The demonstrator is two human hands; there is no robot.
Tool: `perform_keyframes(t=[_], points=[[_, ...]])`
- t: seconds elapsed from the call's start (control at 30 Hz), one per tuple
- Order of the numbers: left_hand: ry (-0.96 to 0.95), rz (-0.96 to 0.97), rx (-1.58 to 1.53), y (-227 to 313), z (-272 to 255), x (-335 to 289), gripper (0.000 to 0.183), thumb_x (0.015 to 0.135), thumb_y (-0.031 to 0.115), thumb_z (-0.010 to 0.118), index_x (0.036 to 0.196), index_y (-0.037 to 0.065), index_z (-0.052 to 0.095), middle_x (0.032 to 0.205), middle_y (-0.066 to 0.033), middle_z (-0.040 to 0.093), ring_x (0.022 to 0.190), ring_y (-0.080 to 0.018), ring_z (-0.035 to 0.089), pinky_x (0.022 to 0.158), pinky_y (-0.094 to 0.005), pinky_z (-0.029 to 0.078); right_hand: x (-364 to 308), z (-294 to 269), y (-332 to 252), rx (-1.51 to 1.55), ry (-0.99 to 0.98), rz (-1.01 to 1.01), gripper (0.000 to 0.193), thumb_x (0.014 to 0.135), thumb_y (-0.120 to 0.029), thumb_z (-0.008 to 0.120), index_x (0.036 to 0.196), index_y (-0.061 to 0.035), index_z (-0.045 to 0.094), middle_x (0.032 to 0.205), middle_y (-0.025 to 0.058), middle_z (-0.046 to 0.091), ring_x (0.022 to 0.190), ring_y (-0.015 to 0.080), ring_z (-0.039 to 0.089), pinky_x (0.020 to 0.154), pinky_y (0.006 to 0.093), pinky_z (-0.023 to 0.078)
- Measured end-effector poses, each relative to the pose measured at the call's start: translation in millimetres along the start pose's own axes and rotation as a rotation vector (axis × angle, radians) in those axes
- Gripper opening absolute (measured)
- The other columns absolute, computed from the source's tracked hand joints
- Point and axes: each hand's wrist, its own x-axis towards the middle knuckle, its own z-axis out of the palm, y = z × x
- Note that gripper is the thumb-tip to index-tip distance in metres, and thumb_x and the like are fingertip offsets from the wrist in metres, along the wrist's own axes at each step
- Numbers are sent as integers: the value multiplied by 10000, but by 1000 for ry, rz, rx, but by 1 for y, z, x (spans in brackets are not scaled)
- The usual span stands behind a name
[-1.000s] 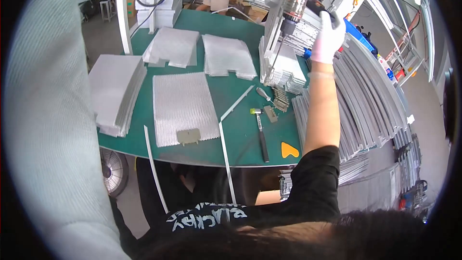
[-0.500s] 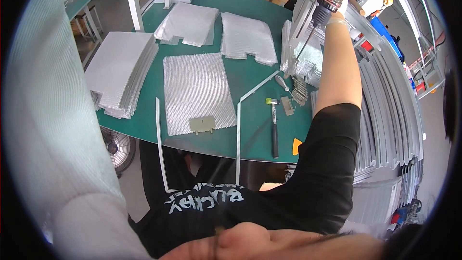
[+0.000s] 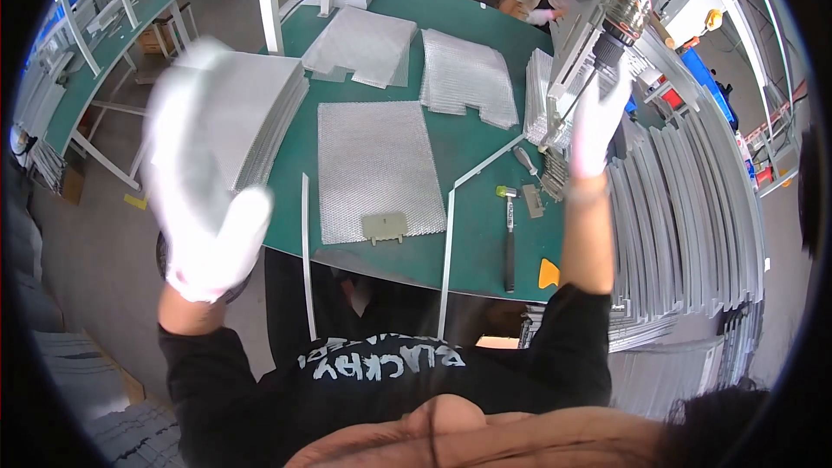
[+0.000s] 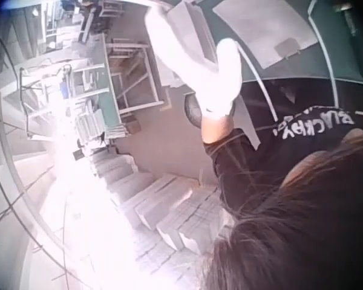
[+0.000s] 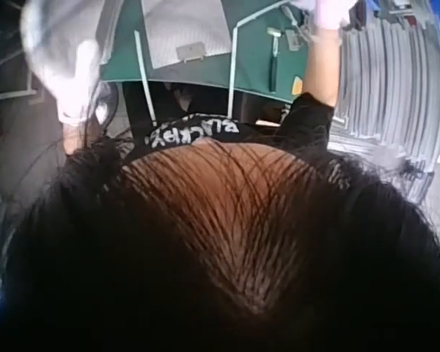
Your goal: The recorder is assembling metal mesh filters by fitting metal frames onto the mesh panels and securing them with a hammer and a specialized power tool.
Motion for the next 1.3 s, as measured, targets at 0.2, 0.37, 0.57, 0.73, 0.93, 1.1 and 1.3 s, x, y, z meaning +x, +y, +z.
perform_keyframes(t=[0.2, 0.37, 0.57, 0.73, 0.93, 1.1, 1.3], points=[[-464, -490, 81, -117, 63, -174, 518, 884, 139, 598, 1364, -14, 478, 1394, -236, 487, 1318, -375, 449, 1123, -422, 341, -224, -42, -9, -133, -766, 195, 729, 829, -273, 689, 1402, 69, 393, 1271, 263, 534, 1168, 360, 532, 1033, 436, 403], [-617, -447, 298, -139, 90, -209, 430, 857, 99, 537, 1274, -4, 556, 1351, -228, 528, 1257, -372, 497, 1086, -441, 379, -281, -20, -25, -197, -846, 347, 758, 788, -306, 717, 1384, 52, 413, 1220, 227, 578, 1142, 383, 547, 998, 452, 437], [-444, -559, 150, -126, 87, -220, 547, 751, -11, 550, 1297, -30, 524, 1291, -221, 564, 1234, -378, 514, 1091, -418, 384, -286, -2, -31, -145, -858, 406, 758, 745, -237, 736, 1382, 29, 423, 1167, 187, 612, 1114, 364, 570, 988, 434, 453], [-440, -620, 96, -126, 77, -234, 552, 788, -7, 560, 1334, -43, 492, 1302, -219, 560, 1210, -338, 555, 1064, -390, 419, -286, -7, -38, 112, -770, 575, 710, 759, -145, 698, 1371, 84, 421, 1151, 203, 619, 1007, 295, 637, 907, 372, 508], [-493, -661, 16, -121, 72, -230, 554, 811, -8, 559, 1357, -43, 475, 1316, -210, 556, 1188, -293, 586, 1038, -355, 445, -284, -17, -32, 430, -846, 895, 605, 843, -116, 645, 1361, 102, 421, 1062, 131, 636, 867, 151, 633, 744, 295, 551], [-210, -503, 238, -101, 78, -233, 561, 823, -3, 545, 1368, -70, 431, 1418, -245, 436, 1341, -367, 406, 1134, -430, 318, -273, -31, -41, 554, -922, 1041, 510, 898, -92, 610, 1347, 83, 443, 1008, 86, 625, 829, 103, 614, 678, 239, 547], [-4, -1736, -1563, 44, 129, -265, 358, 993, 237, 562, 1299, 68, 486, 1221, -103, 565, 1151, -255, 545, 999, -403, 436, -286, -29, -46, 787, -746, 1152, 456, 921, -100, 621, 1316, 64, 464, 970, 51, 598, 793, 102, 597, 662, 238, 542]])
